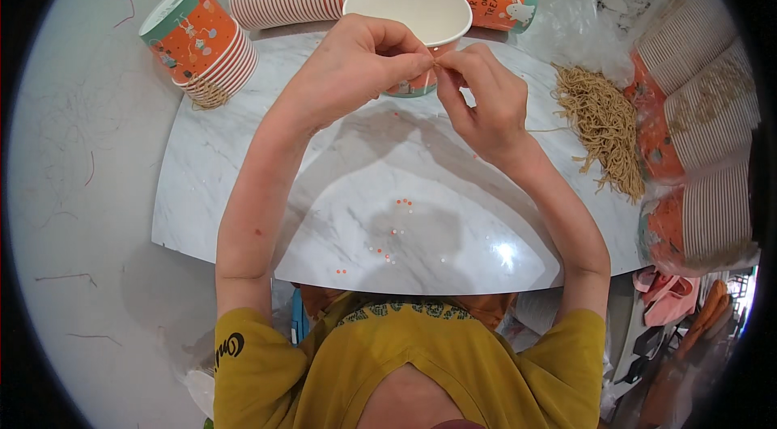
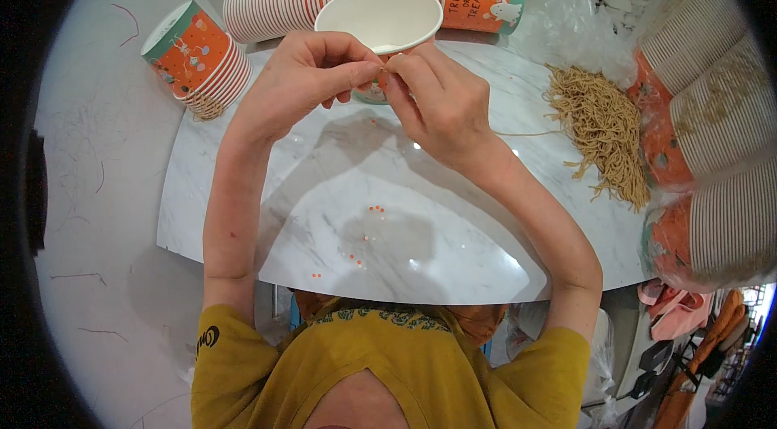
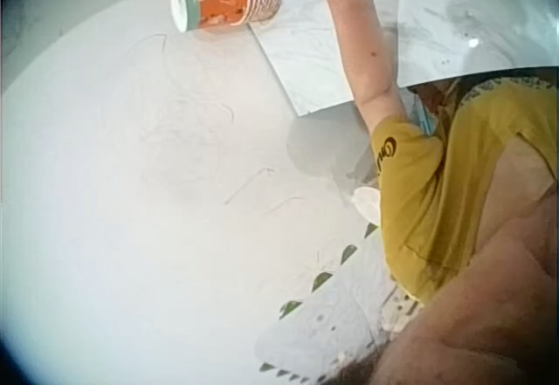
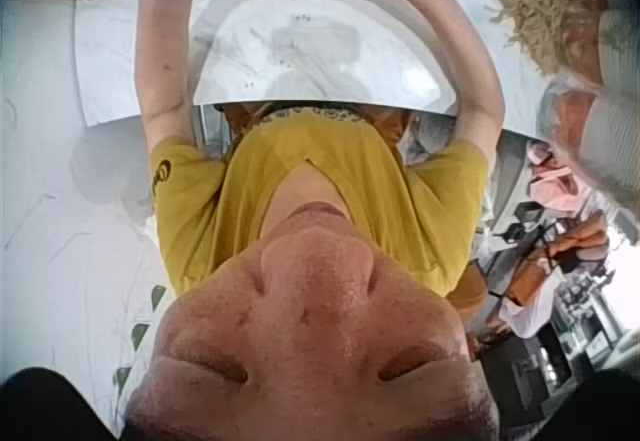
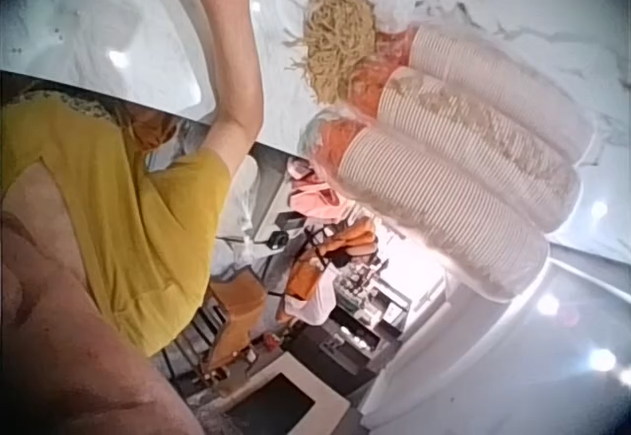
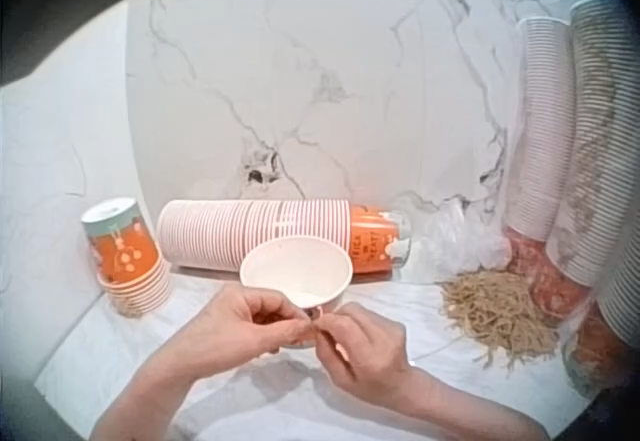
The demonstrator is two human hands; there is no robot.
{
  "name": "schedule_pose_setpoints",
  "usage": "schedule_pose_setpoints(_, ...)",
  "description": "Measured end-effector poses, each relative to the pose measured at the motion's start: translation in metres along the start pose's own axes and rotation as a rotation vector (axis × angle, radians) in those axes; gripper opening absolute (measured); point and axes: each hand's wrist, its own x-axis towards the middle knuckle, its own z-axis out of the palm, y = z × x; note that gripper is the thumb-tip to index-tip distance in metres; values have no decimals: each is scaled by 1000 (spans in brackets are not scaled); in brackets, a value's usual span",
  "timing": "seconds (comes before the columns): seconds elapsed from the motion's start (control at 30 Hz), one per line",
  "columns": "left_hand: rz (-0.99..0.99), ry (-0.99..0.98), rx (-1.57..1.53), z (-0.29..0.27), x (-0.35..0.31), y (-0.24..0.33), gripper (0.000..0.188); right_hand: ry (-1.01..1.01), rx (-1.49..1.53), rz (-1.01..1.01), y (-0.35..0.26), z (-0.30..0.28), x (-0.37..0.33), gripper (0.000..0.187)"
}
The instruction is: Attaching elastic decorative strings or handles to printed paper cups at a workstation.
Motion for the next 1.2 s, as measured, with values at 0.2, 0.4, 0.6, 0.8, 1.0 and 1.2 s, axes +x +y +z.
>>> schedule_pose_setpoints(0.2,56,39,49,5,1,-5,13,-13,149,157,-5,0,-1,14)
schedule_pose_setpoints(0.4,134,71,178,8,0,-8,12,-32,323,414,-13,-1,1,10)
schedule_pose_setpoints(0.6,179,176,429,12,0,-12,13,-47,275,383,-7,5,-5,10)
schedule_pose_setpoints(0.8,223,218,568,16,-1,-15,10,-138,229,439,-2,8,-12,7)
schedule_pose_setpoints(1.0,389,377,731,15,7,-17,12,-8,647,912,6,15,-17,8)
schedule_pose_setpoints(1.2,536,391,767,11,23,-40,16,12,723,1087,5,14,-11,9)
